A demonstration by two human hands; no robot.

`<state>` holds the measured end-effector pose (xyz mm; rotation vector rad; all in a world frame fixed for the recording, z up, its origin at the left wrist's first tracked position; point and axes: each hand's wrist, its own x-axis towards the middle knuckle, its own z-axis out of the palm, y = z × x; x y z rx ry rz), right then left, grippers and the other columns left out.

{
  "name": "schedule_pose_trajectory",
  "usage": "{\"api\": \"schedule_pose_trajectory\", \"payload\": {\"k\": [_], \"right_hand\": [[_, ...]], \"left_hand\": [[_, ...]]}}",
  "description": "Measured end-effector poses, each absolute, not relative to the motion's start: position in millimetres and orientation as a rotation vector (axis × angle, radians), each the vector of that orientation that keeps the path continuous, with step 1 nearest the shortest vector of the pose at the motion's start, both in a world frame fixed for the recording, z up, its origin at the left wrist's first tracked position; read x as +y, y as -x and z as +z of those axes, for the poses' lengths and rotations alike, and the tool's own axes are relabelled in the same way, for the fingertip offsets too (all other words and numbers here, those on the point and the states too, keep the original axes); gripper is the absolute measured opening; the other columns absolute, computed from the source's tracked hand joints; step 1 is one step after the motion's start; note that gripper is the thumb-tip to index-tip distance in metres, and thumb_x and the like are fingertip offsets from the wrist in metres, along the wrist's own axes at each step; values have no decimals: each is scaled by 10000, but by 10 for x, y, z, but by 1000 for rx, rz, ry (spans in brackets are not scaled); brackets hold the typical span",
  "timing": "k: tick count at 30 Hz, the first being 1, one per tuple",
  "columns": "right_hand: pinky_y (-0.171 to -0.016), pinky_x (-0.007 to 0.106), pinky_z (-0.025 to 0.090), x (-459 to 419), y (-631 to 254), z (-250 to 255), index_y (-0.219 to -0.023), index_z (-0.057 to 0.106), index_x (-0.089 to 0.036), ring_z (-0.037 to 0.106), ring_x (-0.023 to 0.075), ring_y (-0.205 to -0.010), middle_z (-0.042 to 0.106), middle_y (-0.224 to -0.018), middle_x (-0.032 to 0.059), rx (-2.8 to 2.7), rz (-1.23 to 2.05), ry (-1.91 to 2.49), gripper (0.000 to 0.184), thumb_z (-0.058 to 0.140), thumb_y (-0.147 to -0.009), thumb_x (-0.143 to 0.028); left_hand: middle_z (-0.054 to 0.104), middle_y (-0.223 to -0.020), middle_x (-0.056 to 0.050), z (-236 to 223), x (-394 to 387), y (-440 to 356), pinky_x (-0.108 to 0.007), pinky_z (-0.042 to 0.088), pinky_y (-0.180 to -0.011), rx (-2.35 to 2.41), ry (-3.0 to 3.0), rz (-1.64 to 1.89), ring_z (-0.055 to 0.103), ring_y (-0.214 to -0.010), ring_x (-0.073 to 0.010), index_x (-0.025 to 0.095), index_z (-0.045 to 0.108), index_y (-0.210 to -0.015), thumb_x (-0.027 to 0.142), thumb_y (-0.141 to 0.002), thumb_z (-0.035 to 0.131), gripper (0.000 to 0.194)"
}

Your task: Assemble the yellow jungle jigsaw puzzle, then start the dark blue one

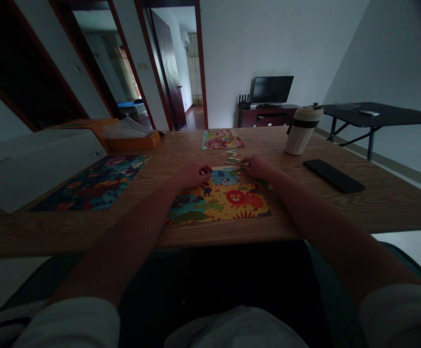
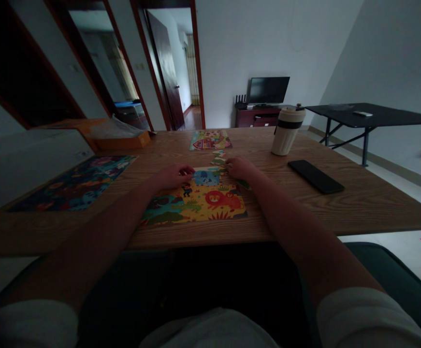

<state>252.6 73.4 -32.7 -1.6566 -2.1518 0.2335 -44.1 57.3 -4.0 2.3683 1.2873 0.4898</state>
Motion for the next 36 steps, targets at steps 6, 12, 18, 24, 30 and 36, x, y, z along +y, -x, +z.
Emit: {"api": "schedule_pose_trajectory", "payload": {"k": [6,12,18,24,30,36], "right_hand": [[-881,392,513,691,-2460,-275,-915,783,-248,698,302,-944,765,-951,109,-2282,303,1510,222,713,-850,-448],[-824,403,550,665,-2632,-180,-886,785,-258,709,281,-864,772,-931,85,-2245,473,1618,260,870,-669,-373],[-653,370,561,614,-2769,-87,-938,785,-252,706,251,-722,766,-843,74,-2288,652,1710,360,896,-644,-428],[-684,361,560,662,-2754,-160,-898,734,-241,697,241,-760,752,-870,69,-2239,568,1668,316,893,-656,-367],[-683,349,567,591,-2688,-115,-996,675,-222,694,239,-821,734,-958,81,-2093,815,1574,433,896,-645,-345],[-637,323,552,520,-2567,-79,-939,687,-242,668,206,-746,721,-889,45,-2232,926,1456,388,899,-622,-312]], "left_hand": [[748,-956,-66,-6,547,442,-318,520,-798,1301,-2371,495,685,-838,-212,216,724,-1057,330,-839,660,254],[754,-979,-79,0,557,471,-323,517,-780,1313,-2385,496,686,-841,-225,219,727,-1077,365,-837,661,289],[757,-996,-76,-2,555,475,-312,511,-767,1306,-2426,464,691,-864,-221,233,726,-1087,374,-863,626,283],[750,-993,-86,5,553,470,-333,512,-784,1313,-2396,488,686,-853,-235,214,729,-1070,345,-852,650,266],[748,-1018,-82,22,532,472,-325,510,-802,1323,-2403,460,690,-869,-228,213,718,-1108,356,-874,635,287],[755,-1035,-90,11,545,474,-328,511,-783,1300,-2420,451,694,-883,-238,208,726,-1102,362,-868,633,295]]}}
